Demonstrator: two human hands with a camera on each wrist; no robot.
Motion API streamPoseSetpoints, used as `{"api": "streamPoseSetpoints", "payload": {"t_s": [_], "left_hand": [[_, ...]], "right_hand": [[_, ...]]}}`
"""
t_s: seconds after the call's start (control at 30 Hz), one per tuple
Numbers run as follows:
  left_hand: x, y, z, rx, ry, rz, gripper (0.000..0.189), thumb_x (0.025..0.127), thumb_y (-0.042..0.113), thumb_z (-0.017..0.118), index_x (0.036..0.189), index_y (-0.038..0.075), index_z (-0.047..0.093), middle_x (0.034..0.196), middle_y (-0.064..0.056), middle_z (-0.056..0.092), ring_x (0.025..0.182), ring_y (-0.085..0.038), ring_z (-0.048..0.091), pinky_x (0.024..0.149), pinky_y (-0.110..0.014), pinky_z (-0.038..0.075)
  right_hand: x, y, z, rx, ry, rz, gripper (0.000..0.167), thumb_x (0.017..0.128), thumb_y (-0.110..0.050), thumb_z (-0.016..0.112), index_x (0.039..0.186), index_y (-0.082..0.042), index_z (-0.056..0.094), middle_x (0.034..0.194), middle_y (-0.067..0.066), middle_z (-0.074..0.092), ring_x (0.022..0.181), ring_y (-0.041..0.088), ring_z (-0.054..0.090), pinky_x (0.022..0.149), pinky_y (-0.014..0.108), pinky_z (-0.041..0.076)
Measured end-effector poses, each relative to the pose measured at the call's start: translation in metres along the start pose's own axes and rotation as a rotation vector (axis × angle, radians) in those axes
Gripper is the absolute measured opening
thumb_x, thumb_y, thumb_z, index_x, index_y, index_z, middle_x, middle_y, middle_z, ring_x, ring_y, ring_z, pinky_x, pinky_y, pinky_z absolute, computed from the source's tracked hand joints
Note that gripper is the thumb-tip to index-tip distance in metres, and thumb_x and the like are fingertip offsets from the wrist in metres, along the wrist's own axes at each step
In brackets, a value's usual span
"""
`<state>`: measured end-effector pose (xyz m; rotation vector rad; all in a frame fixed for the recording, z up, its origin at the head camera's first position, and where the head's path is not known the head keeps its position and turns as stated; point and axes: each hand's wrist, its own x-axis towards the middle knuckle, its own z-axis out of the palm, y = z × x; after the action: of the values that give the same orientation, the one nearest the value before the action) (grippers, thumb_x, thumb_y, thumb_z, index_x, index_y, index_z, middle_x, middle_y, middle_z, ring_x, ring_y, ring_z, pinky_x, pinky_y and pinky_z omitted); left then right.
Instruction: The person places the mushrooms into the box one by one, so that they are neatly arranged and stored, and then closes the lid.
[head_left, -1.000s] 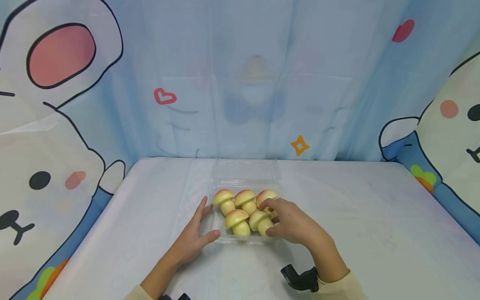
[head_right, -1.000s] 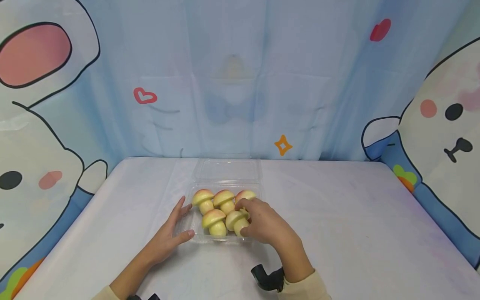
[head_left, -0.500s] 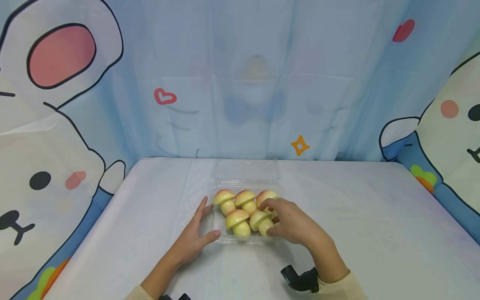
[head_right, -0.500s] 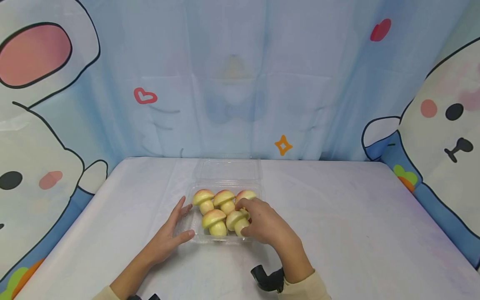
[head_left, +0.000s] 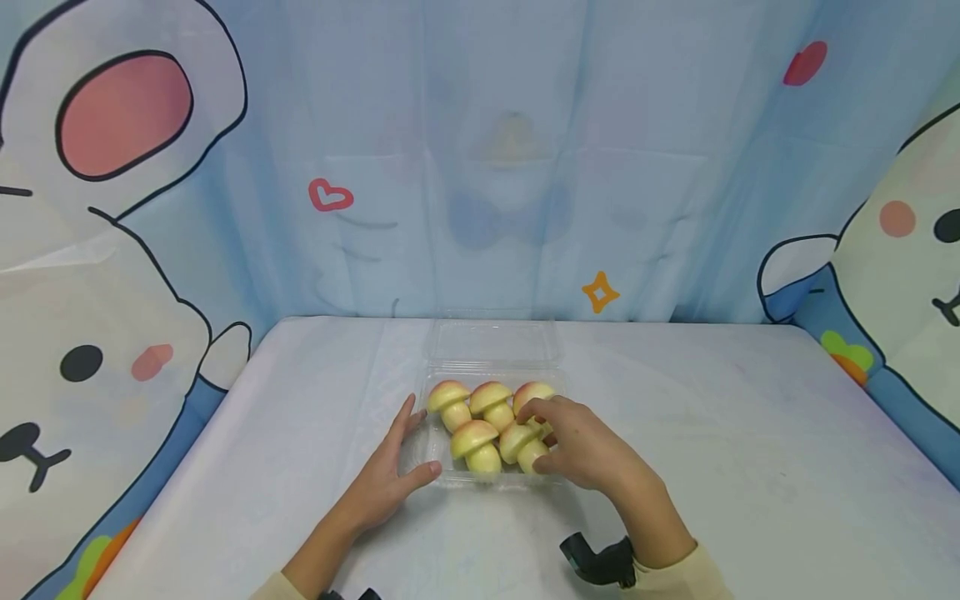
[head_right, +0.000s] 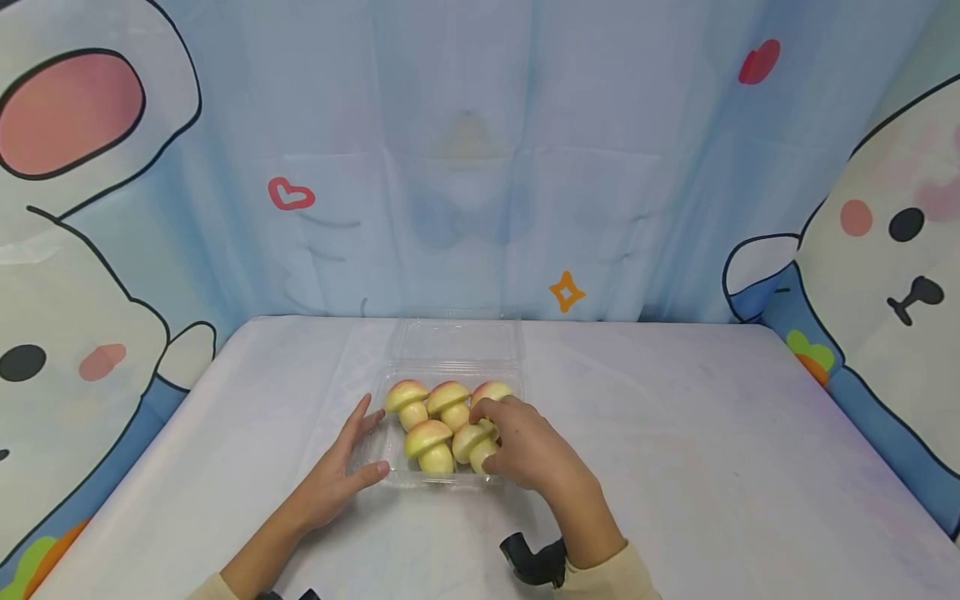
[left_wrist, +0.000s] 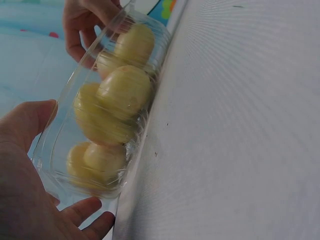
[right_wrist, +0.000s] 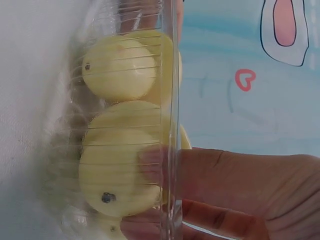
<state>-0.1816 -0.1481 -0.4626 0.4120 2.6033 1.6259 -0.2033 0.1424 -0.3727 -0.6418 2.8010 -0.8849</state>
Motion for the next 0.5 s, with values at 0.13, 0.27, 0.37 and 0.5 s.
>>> {"api": "streamPoseSetpoints", "payload": {"t_s": [0.13,0.27,0.37,0.5], "left_hand": [[-0.0007,0.0,0.0003,-0.003,-0.004,0.001,0.097,0.096,0.033,0.069,0.168,0.019,0.005,0.168,-0.017,0.033,0.159,-0.04,0.019,0.123,-0.07,0.01],[-0.0008,0.0004,0.0003,-0.005,-0.006,0.002,0.097,0.096,0.033,0.068,0.168,0.019,0.005,0.168,-0.017,0.032,0.159,-0.041,0.019,0.123,-0.07,0.009],[-0.0003,0.0007,0.0001,-0.003,-0.007,0.002,0.097,0.097,0.032,0.068,0.168,0.019,0.005,0.168,-0.017,0.032,0.159,-0.04,0.019,0.123,-0.07,0.009],[0.0004,0.0005,0.0001,-0.005,-0.01,0.002,0.097,0.097,0.032,0.068,0.168,0.019,0.004,0.168,-0.017,0.032,0.159,-0.04,0.019,0.123,-0.07,0.009]], "right_hand": [[-0.0004,0.0003,0.0008,0.009,-0.002,0.0,0.046,0.074,0.006,0.081,0.113,-0.016,0.068,0.113,0.007,0.065,0.094,0.021,0.068,0.079,0.036,0.055],[-0.0006,0.0002,0.0006,0.013,-0.003,-0.003,0.047,0.074,0.006,0.081,0.112,-0.016,0.068,0.114,0.008,0.064,0.095,0.023,0.069,0.078,0.036,0.056],[-0.0003,0.0005,0.0002,0.006,0.003,-0.02,0.046,0.074,0.006,0.081,0.112,-0.016,0.068,0.113,0.008,0.064,0.094,0.023,0.069,0.077,0.035,0.056],[0.0001,0.0007,0.0002,0.001,0.012,-0.033,0.045,0.074,0.006,0.082,0.111,-0.016,0.068,0.111,0.007,0.064,0.093,0.023,0.069,0.077,0.035,0.056]]}}
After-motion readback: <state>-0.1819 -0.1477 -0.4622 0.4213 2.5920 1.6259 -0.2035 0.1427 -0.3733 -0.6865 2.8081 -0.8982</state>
